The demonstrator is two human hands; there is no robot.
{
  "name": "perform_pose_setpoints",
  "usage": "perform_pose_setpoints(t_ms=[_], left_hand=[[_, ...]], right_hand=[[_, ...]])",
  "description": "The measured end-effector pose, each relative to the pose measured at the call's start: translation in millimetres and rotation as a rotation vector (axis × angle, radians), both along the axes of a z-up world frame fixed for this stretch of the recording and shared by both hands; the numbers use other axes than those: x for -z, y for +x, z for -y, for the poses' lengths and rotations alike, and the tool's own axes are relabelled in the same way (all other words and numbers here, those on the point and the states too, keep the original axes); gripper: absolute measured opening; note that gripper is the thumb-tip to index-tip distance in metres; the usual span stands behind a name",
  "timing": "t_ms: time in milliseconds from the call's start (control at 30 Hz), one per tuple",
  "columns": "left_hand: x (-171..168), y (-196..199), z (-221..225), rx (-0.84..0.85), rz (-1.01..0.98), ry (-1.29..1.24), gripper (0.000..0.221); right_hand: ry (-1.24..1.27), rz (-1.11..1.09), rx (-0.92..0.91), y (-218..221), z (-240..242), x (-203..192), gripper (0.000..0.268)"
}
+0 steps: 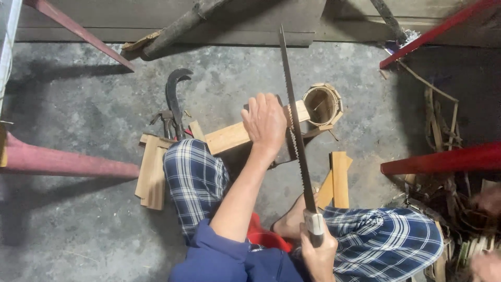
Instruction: A person uses a hand saw to cut a wooden plank held in a wooden jig on the floor.
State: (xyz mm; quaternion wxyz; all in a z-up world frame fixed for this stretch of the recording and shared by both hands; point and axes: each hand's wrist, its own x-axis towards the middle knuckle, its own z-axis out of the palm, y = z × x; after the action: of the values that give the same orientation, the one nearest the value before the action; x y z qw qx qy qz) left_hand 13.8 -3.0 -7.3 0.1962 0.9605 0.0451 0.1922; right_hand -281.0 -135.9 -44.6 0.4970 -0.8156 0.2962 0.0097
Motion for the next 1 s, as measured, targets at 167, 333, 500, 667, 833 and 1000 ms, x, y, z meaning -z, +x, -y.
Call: perform_pose_setpoints(t_ms=[167, 333, 500, 667, 833, 1000], left_hand=[[-5.8, -11.2, -1.6, 0.066, 0.008, -0.008, 0.024], [2.0, -13.2, -7.5, 0.051, 0.154, 0.026, 0.024], [0.8, -16.3, -6.8, 0.057, 0.167, 0.056, 0.021], [-0.9, -12.6, -3.4, 0.03, 0.186, 0.043, 0.021], [-2.2, -12.4, -2.1, 0.05, 0.078, 0.013, 0.021], [-4.8, -11.7, -4.8, 0.07, 0.067, -0.009, 0.022]], right_hand=[[-0.056, -0.007, 0.011, -24.5, 7.2, 5.5, 0.032], [-0.013, 0.035, -0.032, -27.7, 8.8, 14.9, 0.042], [-0.048, 0.044, -0.055, -23.4, 6.5, 2.7, 0.042], [-0.129, -0.008, -0.043, -31.5, 5.9, -2.1, 0.052], [-0.168, -0.1, 0.034, -41.9, 3.5, -9.3, 0.053], [-0.035, 0.053, -0.079, 15.8, 1.9, -6.8, 0.038]])
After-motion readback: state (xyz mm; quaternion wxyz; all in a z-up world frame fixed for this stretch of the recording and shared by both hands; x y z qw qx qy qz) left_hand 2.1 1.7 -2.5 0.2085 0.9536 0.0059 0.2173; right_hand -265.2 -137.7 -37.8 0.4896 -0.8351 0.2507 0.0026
